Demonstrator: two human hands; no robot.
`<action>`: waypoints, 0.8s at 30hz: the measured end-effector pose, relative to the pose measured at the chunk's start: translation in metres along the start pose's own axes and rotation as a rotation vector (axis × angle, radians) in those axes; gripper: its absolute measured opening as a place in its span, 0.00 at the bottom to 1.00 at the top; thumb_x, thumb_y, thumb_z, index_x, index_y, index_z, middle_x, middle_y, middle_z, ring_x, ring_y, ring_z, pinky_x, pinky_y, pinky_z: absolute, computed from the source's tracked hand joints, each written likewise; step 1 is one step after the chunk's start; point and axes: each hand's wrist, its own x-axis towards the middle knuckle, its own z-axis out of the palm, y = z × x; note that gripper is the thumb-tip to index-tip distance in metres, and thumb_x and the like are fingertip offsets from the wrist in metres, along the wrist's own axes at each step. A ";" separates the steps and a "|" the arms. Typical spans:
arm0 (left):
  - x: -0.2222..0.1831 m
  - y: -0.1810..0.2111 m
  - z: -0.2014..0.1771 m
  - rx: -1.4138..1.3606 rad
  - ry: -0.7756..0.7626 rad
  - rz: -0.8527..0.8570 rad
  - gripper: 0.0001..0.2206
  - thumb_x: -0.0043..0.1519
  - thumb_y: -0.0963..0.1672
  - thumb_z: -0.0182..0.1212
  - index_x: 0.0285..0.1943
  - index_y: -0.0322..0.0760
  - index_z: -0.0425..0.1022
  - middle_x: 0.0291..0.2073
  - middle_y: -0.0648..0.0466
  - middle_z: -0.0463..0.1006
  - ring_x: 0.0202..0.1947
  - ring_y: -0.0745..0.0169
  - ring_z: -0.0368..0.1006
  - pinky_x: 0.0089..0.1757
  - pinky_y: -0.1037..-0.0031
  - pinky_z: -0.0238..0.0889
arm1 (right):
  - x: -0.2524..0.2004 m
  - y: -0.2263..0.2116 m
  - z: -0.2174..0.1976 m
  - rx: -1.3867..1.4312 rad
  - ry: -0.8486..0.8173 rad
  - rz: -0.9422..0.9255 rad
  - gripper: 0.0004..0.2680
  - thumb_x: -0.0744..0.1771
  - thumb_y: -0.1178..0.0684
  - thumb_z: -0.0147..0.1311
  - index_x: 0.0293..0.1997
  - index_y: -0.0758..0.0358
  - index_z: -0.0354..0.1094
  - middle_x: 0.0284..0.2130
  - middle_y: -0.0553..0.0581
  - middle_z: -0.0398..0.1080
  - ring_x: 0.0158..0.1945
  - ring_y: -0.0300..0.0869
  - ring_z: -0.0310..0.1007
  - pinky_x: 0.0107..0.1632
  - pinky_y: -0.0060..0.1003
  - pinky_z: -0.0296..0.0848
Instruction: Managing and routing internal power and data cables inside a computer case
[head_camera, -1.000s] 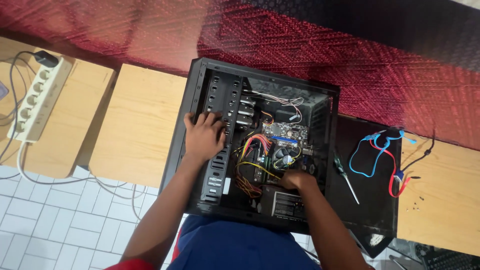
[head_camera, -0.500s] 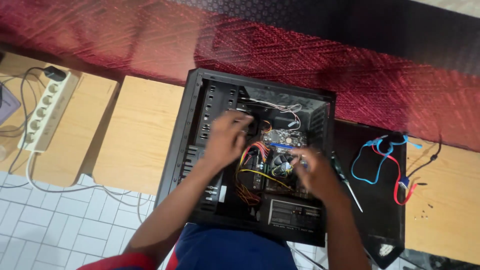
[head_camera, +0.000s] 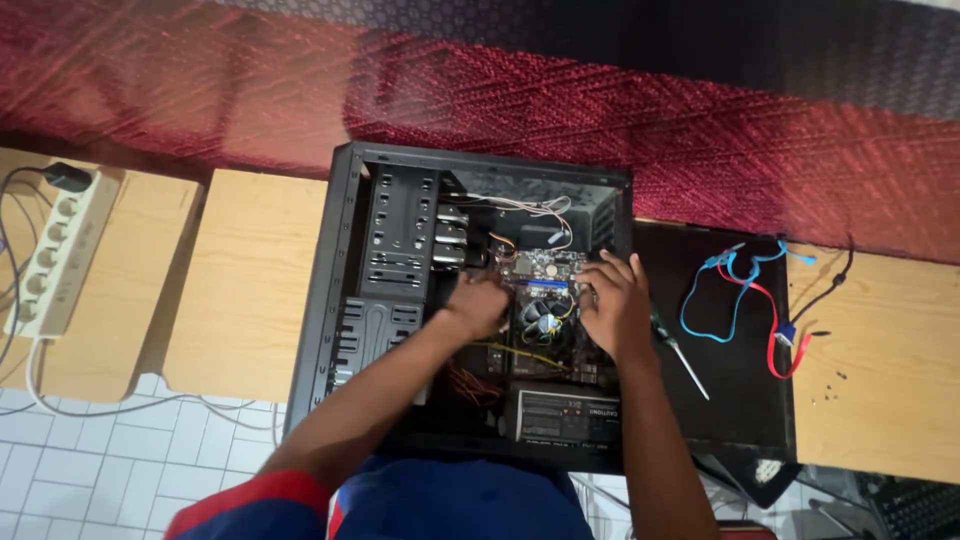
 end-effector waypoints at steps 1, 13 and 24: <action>-0.009 -0.005 -0.009 -0.079 0.027 -0.002 0.21 0.54 0.52 0.66 0.54 0.43 0.80 0.53 0.47 0.78 0.60 0.42 0.68 0.55 0.36 0.52 | 0.000 0.000 -0.001 0.000 0.005 -0.008 0.05 0.64 0.57 0.57 0.39 0.51 0.76 0.45 0.46 0.78 0.65 0.47 0.70 0.75 0.57 0.49; -0.079 -0.041 -0.047 -1.085 0.313 0.273 0.15 0.47 0.42 0.79 0.41 0.35 0.83 0.33 0.42 0.75 0.39 0.40 0.76 0.44 0.57 0.69 | -0.002 0.014 0.016 -0.036 0.090 -0.064 0.06 0.62 0.56 0.60 0.38 0.48 0.75 0.40 0.43 0.76 0.60 0.43 0.73 0.74 0.54 0.51; -0.028 -0.031 -0.039 -0.717 0.191 -0.010 0.23 0.52 0.46 0.76 0.53 0.50 0.69 0.38 0.49 0.84 0.44 0.39 0.81 0.47 0.53 0.73 | -0.001 0.011 0.010 -0.035 0.061 -0.037 0.05 0.64 0.56 0.59 0.39 0.48 0.75 0.40 0.44 0.77 0.59 0.43 0.74 0.75 0.52 0.51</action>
